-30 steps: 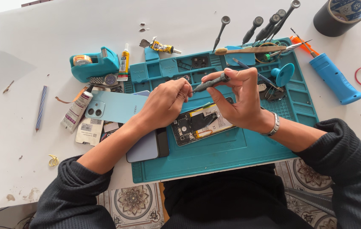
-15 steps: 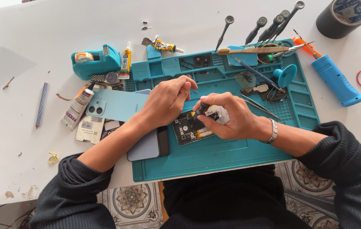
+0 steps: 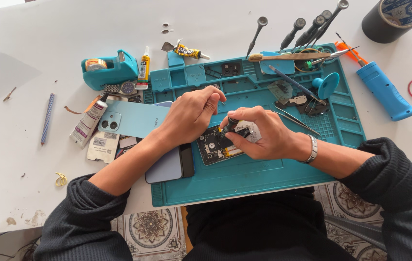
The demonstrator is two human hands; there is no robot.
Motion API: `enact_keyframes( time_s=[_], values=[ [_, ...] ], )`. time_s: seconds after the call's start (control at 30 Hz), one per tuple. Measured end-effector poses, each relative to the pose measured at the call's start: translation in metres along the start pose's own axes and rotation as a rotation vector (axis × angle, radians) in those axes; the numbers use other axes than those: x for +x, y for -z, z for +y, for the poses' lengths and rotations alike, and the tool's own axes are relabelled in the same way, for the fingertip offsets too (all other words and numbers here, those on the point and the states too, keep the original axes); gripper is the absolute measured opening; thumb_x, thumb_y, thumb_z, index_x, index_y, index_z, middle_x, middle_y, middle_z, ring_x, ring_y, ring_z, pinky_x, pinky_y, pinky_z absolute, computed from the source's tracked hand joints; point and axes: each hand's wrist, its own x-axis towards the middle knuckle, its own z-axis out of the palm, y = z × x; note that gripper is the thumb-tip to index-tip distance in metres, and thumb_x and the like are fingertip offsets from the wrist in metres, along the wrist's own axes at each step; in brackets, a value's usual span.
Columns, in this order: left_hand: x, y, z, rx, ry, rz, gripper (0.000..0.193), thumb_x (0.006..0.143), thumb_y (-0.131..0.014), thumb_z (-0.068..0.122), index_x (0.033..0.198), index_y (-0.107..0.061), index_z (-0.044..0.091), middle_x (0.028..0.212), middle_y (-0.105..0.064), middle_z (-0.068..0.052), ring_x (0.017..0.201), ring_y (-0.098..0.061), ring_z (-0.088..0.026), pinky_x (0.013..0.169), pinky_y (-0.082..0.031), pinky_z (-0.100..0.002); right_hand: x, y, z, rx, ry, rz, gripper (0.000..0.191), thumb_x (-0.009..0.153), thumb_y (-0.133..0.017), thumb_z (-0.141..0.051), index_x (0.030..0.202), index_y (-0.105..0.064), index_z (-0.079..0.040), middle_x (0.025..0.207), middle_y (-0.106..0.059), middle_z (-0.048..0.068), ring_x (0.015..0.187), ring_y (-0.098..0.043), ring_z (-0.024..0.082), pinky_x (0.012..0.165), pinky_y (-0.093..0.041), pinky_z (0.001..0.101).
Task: The person repairs a disassembled smartphone on a teal repair mat, using a precision screwdriver to unscrew and work on the phone's internal components. They hold the phone steady with one hand while driving screws, occasionally repositioning the device and handling small parts on the mat.
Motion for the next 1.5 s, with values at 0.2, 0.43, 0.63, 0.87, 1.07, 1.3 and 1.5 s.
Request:
enact_keyframes(
  time_s=[0.2,0.43,0.63,0.87,1.07,1.3,1.5],
  values=[
    [-0.001,-0.001,-0.001,0.013,0.008,0.0,0.032,0.108,-0.044,0.028,0.107,-0.067,0.007,0.075,-0.069,-0.01,0.072,-0.069,-0.03,0.066,-0.051,-0.042,0.0,0.0,0.001,0.018,-0.021,0.004,0.05,0.094,-0.076,0.001,0.13,-0.042,-0.005,0.108,-0.073,0.015,0.095,-0.077,0.024,0.079,-0.062,0.0354],
    [-0.001,-0.002,-0.001,0.026,0.0,0.001,0.033,0.108,-0.044,0.03,0.108,-0.067,0.007,0.076,-0.07,-0.01,0.074,-0.069,-0.03,0.067,-0.051,-0.042,0.0,0.0,-0.001,0.019,-0.028,0.006,0.051,0.093,-0.076,0.001,0.13,-0.042,-0.005,0.108,-0.073,0.015,0.096,-0.077,0.025,0.08,-0.063,0.0367],
    [-0.002,-0.002,-0.001,0.022,0.019,-0.007,0.034,0.109,-0.043,0.032,0.11,-0.067,0.007,0.077,-0.07,-0.01,0.074,-0.07,-0.03,0.067,-0.051,-0.042,0.001,0.0,-0.002,-0.002,0.006,-0.004,0.053,0.092,-0.076,0.002,0.131,-0.041,-0.006,0.109,-0.072,0.016,0.096,-0.077,0.027,0.081,-0.063,0.0376],
    [-0.001,-0.002,0.001,0.023,0.021,-0.006,0.035,0.108,-0.043,0.034,0.111,-0.067,0.008,0.076,-0.07,-0.01,0.073,-0.07,-0.03,0.065,-0.051,-0.042,0.001,0.001,-0.004,0.014,0.017,-0.035,0.054,0.092,-0.077,0.002,0.132,-0.041,-0.008,0.109,-0.072,0.015,0.095,-0.077,0.028,0.078,-0.063,0.038],
    [0.001,-0.002,0.001,0.016,0.044,-0.025,0.037,0.108,-0.042,0.036,0.111,-0.066,0.008,0.075,-0.07,-0.01,0.071,-0.071,-0.03,0.064,-0.051,-0.042,0.004,0.005,-0.004,0.078,0.056,-0.071,0.055,0.092,-0.079,0.001,0.136,-0.046,-0.011,0.111,-0.071,0.012,0.096,-0.075,0.026,0.078,-0.061,0.0357],
    [0.0,-0.001,0.0,0.038,0.021,-0.011,0.037,0.109,-0.042,0.036,0.112,-0.067,0.008,0.076,-0.07,-0.011,0.073,-0.07,-0.031,0.065,-0.051,-0.043,0.011,0.012,-0.007,0.061,0.075,-0.114,0.059,0.088,-0.081,-0.002,0.137,-0.049,-0.014,0.11,-0.066,0.012,0.101,-0.065,0.026,0.085,-0.056,0.0388],
    [0.0,-0.002,0.0,0.034,0.006,-0.004,0.037,0.109,-0.042,0.036,0.111,-0.066,0.008,0.076,-0.071,-0.01,0.074,-0.071,-0.03,0.065,-0.051,-0.043,0.009,0.014,-0.006,0.122,-0.051,-0.224,0.057,0.09,-0.084,-0.002,0.137,-0.055,-0.015,0.098,-0.065,0.004,0.095,-0.064,0.023,0.087,-0.055,0.0395]
  ],
)
